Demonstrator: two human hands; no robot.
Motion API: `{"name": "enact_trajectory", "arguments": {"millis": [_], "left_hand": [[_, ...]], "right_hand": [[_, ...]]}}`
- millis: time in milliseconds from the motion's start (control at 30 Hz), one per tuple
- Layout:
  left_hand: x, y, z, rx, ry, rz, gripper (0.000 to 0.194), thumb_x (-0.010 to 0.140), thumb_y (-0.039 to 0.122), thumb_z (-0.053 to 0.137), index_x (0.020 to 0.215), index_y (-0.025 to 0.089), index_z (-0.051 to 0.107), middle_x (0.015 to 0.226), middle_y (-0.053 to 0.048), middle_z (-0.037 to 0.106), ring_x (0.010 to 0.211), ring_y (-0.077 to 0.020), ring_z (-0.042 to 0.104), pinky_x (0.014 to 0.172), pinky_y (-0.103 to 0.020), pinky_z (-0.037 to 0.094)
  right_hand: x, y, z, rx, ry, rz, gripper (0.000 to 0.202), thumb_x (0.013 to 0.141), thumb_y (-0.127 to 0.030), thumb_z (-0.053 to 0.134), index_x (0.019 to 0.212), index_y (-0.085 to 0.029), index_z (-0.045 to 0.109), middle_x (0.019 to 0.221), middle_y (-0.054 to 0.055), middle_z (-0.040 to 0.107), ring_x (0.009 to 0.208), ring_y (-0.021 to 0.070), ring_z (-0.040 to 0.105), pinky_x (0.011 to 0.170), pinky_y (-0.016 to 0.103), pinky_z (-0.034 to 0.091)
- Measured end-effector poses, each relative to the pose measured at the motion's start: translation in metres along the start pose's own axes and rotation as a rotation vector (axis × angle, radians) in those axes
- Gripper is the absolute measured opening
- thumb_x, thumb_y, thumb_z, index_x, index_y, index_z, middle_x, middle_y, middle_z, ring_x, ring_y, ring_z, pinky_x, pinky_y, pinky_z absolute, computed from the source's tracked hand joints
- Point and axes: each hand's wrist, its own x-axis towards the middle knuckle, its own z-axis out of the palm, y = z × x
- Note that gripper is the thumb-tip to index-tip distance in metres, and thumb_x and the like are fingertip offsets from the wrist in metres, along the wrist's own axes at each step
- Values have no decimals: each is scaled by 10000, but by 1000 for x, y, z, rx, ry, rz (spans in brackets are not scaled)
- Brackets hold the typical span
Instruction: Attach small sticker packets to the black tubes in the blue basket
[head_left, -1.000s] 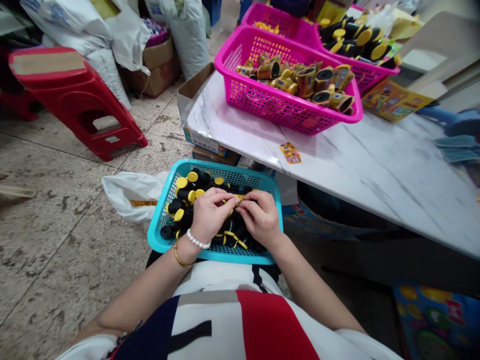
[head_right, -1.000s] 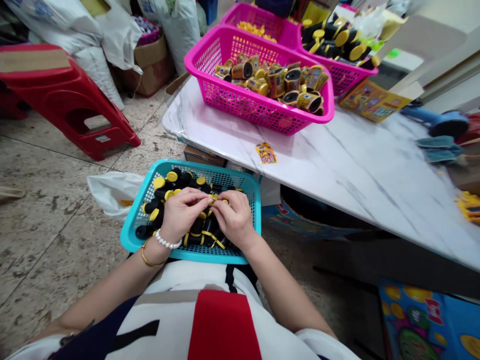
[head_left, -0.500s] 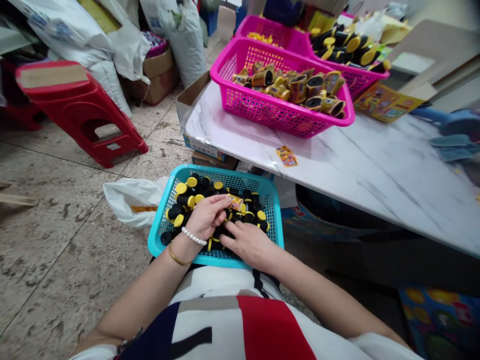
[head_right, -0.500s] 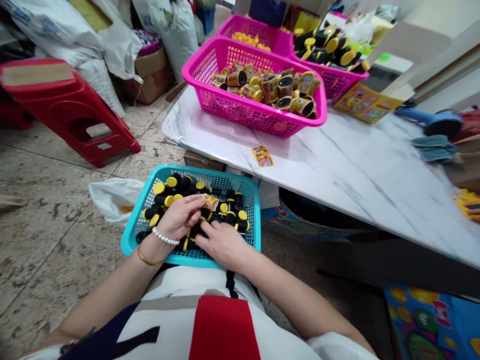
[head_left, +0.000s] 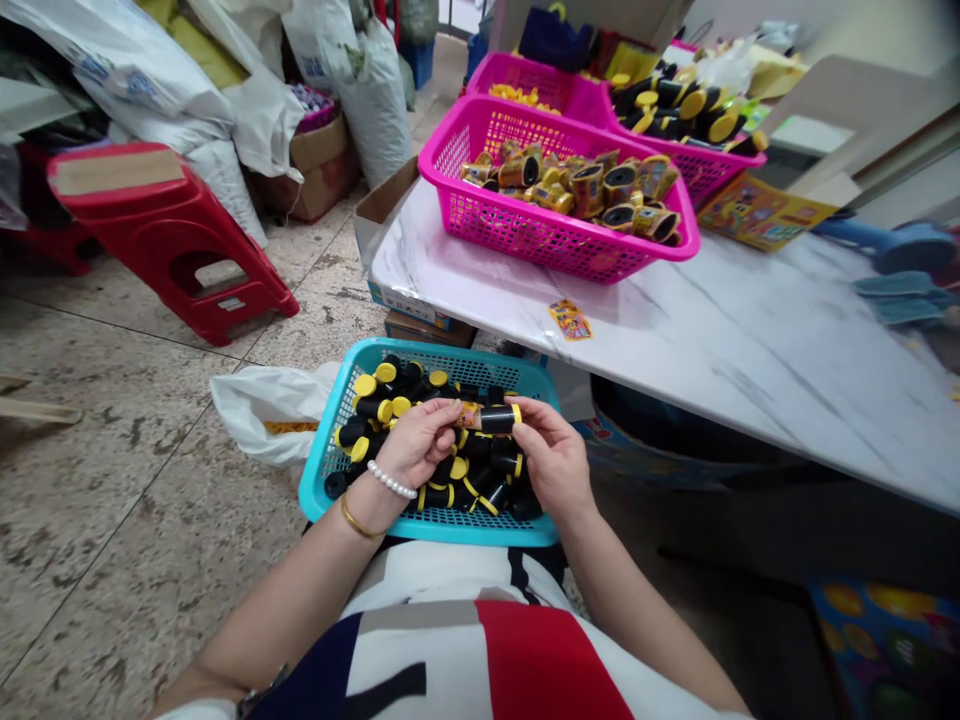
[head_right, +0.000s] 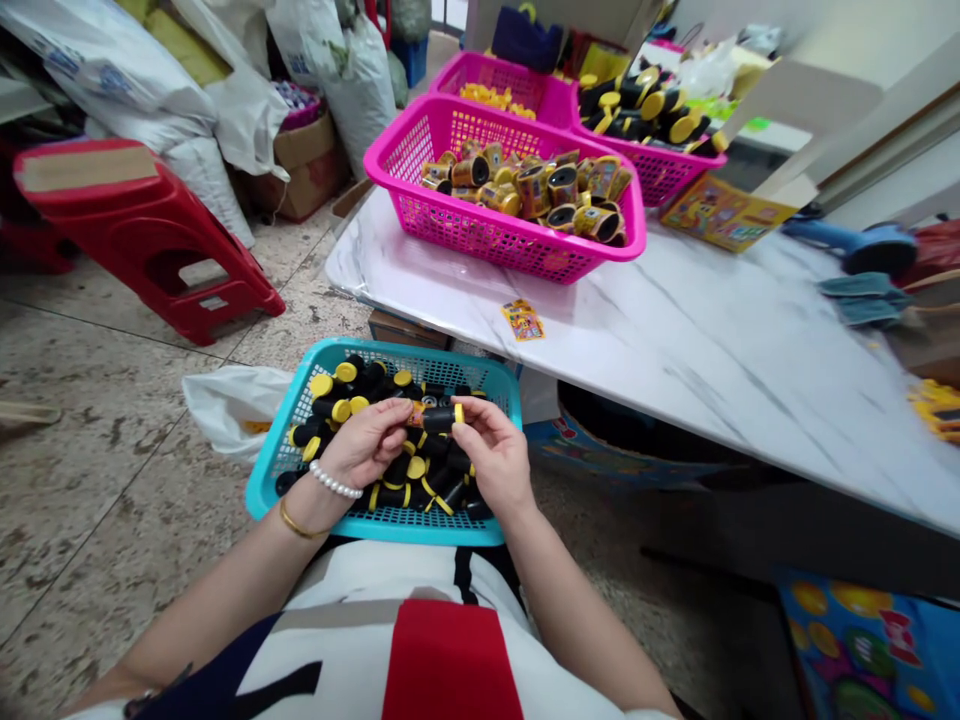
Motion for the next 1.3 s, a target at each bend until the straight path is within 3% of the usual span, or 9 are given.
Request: {"name": "enact_trajectory", "arguments": {"millis": [167, 467, 667, 800, 967, 1100, 1233, 1300], "left_hand": [[-1, -1, -1, -67, -75, -17, 264, 686, 255, 765, 744, 127, 542, 628, 46, 536, 340, 28, 331, 282, -84, 157], [1, 0, -4, -109, -36, -14, 206, 738, 257, 711, 763, 113, 565, 644, 29, 554, 343, 21, 334, 280, -97, 152], [1, -2, -5, -39, -3, 56, 260, 693, 310, 754, 761, 109, 605, 569, 34, 538, 352, 7, 347, 295, -107, 133], [1, -2, -6, -11, -3, 60, 275, 663, 320, 778, 728, 104, 620, 499, 45, 499, 357, 3, 333, 310, -110, 113], [2, -2, -5, -37, -42, 71, 290, 664, 323, 778, 745, 95, 618, 585, 18, 557, 366, 13, 325, 308, -116, 111], [2, -2, -5, -52, -66, 53, 271, 682, 321, 770, 724, 114, 600, 498, 50, 491, 350, 4, 307, 306, -120, 105], [2, -3, -6, -24, -66, 29, 278, 699, 340, 755, 681, 125, 579, 420, 70, 426, 323, -2, 274, 301, -127, 93], [1, -3, -6, -15, -49, 41, 273, 697, 339, 753, 690, 120, 590, 439, 62, 450, 320, 0, 274, 296, -131, 99]], "right_hand": [[6, -2, 6, -64, 41, 53, 240, 786, -322, 664, 996, -207, 644, 969, 52, 697, 904, 198, 660, 857, 362, 538], [-1, 0, 13, -83, -40, -60, 194, 824, -256, 635, 978, -218, 523, 1247, 120, 610, 1070, 209, 637, 956, 393, 500], [3, 4, 10, -79, -95, -76, 194, 825, -239, 635, 976, -237, 512, 1081, 76, 673, 951, 192, 666, 847, 346, 538], [4, 7, 7, -195, -62, -128, 229, 782, -207, 673, 979, -229, 557, 1058, 65, 646, 984, 198, 639, 898, 356, 512], [5, 9, 7, -14, -141, -67, 236, 784, -218, 668, 956, -238, 508, 1186, 77, 597, 1093, 206, 609, 981, 402, 477], [7, 9, 6, 34, -133, -60, 210, 775, -231, 683, 917, -228, 528, 1336, 92, 506, 1186, 228, 564, 1021, 408, 445], [8, 8, 5, 132, -181, 31, 230, 784, -258, 684, 937, -241, 512, 1150, 79, 659, 1033, 213, 653, 942, 414, 501], [9, 8, 4, 135, -146, 22, 230, 773, -260, 699, 927, -236, 530, 1065, 70, 691, 975, 205, 669, 913, 397, 516]]}}
